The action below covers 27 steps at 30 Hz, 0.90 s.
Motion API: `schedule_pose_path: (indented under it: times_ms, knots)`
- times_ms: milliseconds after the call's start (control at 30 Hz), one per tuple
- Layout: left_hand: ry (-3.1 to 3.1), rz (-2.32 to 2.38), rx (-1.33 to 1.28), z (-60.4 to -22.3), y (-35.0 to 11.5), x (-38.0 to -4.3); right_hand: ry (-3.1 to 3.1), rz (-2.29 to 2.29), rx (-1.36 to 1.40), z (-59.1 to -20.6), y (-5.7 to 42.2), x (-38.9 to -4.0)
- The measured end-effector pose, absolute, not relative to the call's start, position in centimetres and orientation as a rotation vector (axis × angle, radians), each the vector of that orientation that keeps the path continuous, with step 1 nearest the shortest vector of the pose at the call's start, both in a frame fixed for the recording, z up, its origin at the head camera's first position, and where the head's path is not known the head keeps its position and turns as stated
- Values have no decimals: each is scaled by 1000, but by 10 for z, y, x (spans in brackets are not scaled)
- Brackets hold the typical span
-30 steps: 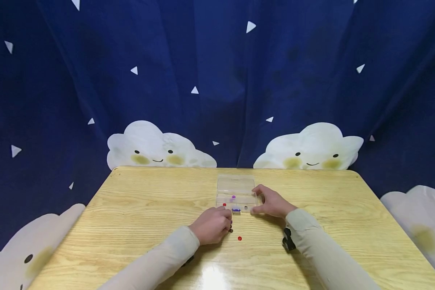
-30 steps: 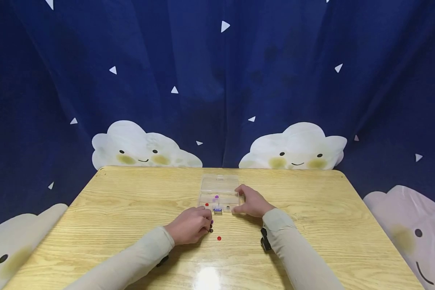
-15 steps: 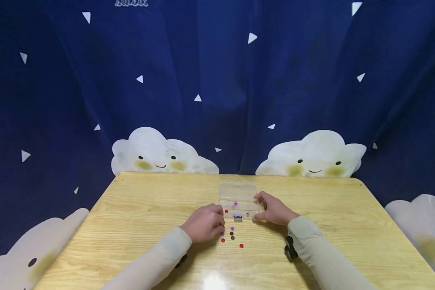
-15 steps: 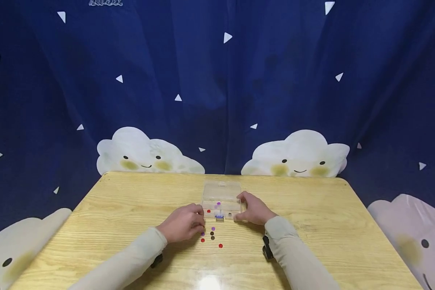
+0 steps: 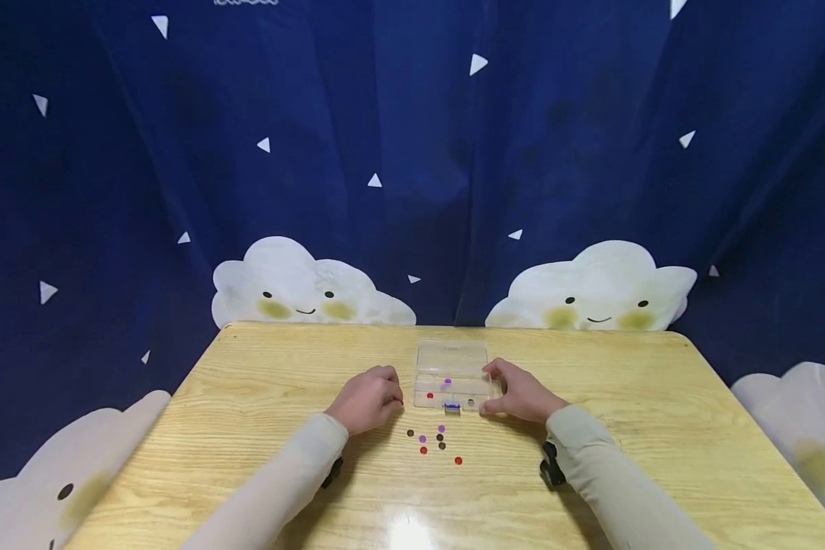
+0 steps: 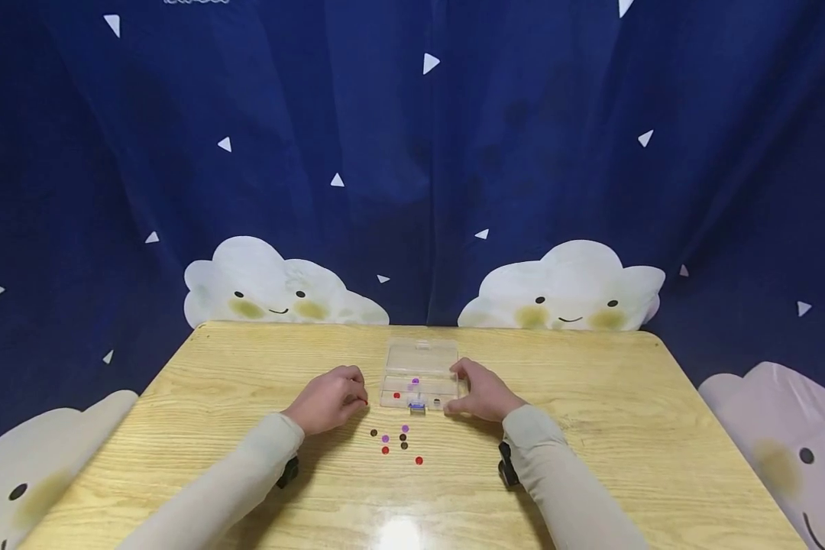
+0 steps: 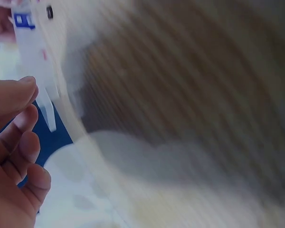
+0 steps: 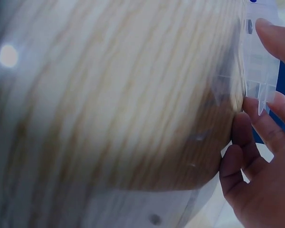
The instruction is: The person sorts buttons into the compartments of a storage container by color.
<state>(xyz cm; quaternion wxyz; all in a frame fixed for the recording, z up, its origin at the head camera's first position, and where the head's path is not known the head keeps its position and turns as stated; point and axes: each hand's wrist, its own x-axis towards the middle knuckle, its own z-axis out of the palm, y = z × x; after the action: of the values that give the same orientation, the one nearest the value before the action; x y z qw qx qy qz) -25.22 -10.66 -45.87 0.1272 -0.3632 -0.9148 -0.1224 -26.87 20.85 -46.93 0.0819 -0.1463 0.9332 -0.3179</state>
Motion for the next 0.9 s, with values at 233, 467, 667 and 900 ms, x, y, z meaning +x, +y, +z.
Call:
schedule_pose_path:
  times_ms: [233, 467, 667, 900]
  knots:
    - [-2780, -361, -919, -462, -118, -269, 2801, -934, -441, -468, 209, -269]
    - [-2865, -408, -791, -460, -126, -279, 2787, -949, -447, -469, 208, -269]
    - [-2893, -481, -713, -460, -125, -285, 2783, -946, -433, -469, 208, -271]
    - [-2882, -414, -733, -460, -122, -289, 2771, -963, -416, -470, 208, -271]
